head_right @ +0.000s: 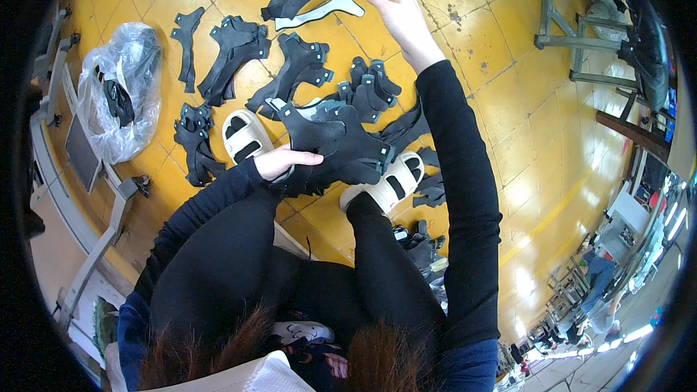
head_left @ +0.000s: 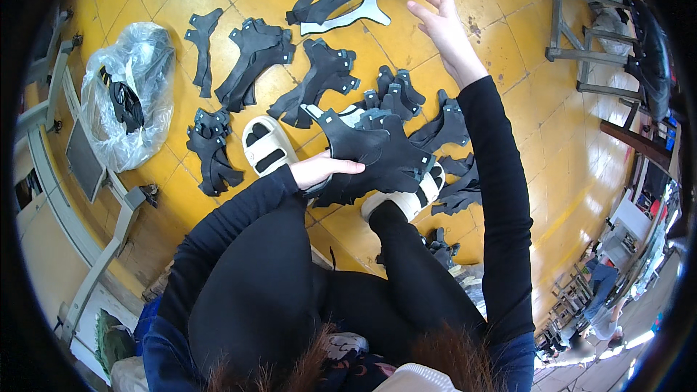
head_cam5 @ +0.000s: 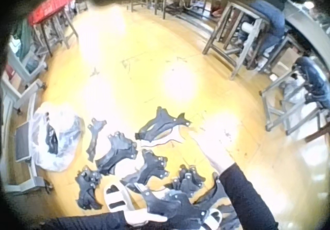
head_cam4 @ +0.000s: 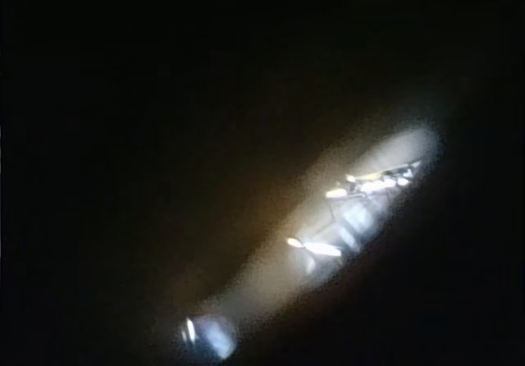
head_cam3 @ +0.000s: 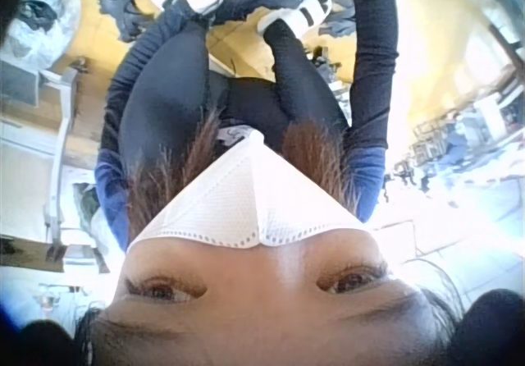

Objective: The person sits on the floor and repeatedly picks up black plastic parts, inspects them, and places them into a growing stack. The person handles the parts one at a time, turning them over and aligning them before stacking.

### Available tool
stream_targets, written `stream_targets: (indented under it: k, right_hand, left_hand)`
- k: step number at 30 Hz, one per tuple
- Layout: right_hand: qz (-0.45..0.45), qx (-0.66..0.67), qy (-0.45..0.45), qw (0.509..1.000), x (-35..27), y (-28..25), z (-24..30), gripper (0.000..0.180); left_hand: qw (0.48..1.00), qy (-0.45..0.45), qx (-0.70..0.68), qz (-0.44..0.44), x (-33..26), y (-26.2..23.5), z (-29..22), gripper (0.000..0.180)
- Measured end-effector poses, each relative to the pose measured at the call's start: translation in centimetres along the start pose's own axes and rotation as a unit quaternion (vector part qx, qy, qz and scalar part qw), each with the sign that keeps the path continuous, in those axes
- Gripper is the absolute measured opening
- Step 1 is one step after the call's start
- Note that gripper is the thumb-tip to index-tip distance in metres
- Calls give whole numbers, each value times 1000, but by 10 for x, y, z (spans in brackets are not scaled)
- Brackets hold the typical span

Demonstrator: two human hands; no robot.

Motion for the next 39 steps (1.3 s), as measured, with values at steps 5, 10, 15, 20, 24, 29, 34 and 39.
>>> stream_targets:
  k: [5,10,15,20,24,29,34,39]
  right_hand:
    - [275,-53,28,960,-55,43,12,36]
    - [488,-163,5,858,-137,89,42,50]
    - [488,-377,-26,787,-153,97,51,66]
    - [463,-397,-45,791,-166,107,34,47]
    - [391,-233,-36,890,-163,103,24,32]
    - [344,65,33,936,-148,80,61,30]
    - [258,165,123,944,-148,65,60,18]
    - [238,123,65,961,-142,61,54,20]
  left_hand:
    - [999,-3,33,7,-1,-4,7,46]
    - [998,-31,52,11,-6,6,5,44]
    - [994,-65,85,18,2,0,17,49]
    - [980,-125,143,-54,13,-15,40,50]
    - [988,-144,52,9,12,5,31,57]
    - [989,-104,-85,57,-9,3,24,71]
    - [988,46,-144,-34,1,-26,20,76]
    - [991,50,-96,-82,8,-24,-1,67]
Point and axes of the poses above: each hand's wrist, its own x-axis towards the middle knuckle, its own y-axis out of the palm, z = x × y, the point moved 8 cm from there along x, towards the middle knuckle, and after that the axes turned 3 degrees about -y, right-handed, at the moved point
